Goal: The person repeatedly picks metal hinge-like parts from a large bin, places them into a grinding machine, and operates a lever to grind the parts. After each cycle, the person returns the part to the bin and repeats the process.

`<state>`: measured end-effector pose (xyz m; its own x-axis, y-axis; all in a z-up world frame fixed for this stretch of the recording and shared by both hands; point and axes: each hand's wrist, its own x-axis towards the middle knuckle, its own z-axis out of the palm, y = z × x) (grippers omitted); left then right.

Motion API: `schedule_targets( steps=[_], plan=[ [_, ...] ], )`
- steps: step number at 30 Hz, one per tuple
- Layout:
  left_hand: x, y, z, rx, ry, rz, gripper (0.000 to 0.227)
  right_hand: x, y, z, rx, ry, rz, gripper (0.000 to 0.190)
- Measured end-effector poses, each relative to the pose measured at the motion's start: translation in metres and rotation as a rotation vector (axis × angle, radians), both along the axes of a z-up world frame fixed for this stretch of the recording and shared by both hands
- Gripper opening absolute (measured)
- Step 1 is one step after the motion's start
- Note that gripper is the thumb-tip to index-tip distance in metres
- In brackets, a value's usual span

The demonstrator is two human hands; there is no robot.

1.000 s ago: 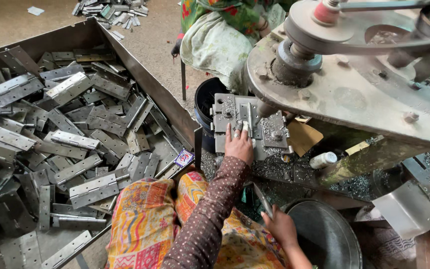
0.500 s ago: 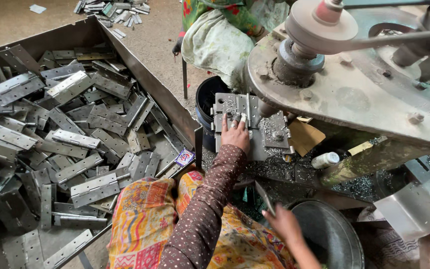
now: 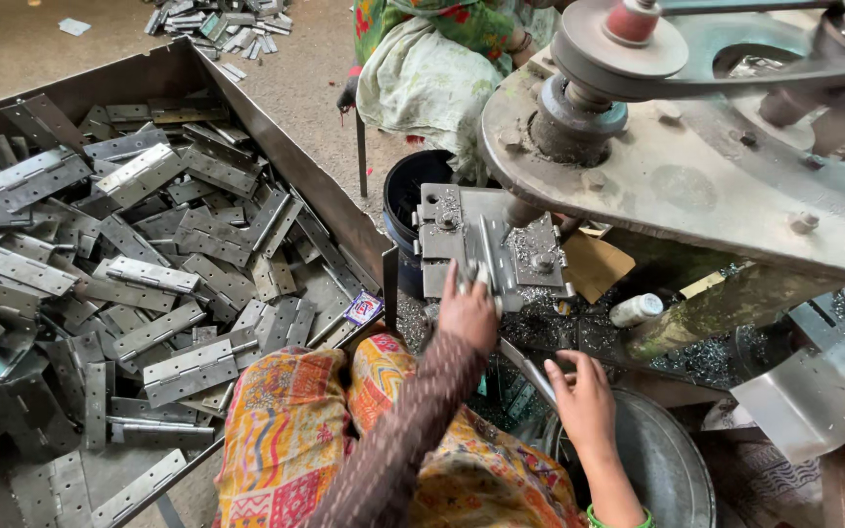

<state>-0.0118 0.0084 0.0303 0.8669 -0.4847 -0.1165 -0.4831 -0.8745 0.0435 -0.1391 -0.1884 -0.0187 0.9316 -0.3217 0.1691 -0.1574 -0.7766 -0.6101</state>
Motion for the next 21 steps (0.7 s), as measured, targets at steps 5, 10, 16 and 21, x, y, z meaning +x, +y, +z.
schedule_targets(
  steps=[5,10,16,21],
  plan=[
    [-0.066,0.008,-0.015,-0.449,-0.636,-0.003,0.031,-0.004,0.009,0.012,0.053,-0.175,-0.005,0.029],
    [-0.053,0.016,-0.012,-0.604,-0.715,-0.171,0.020,-0.006,0.005,0.008,0.068,-0.209,-0.022,0.027],
    [-0.025,0.014,0.011,-0.853,-0.614,0.019,0.010,-0.007,0.005,0.004,0.023,-0.218,-0.007,0.029],
    [0.017,-0.001,0.004,-0.440,-0.744,0.062,0.015,-0.005,0.004,0.002,0.037,-0.157,-0.013,0.032]
  ],
)
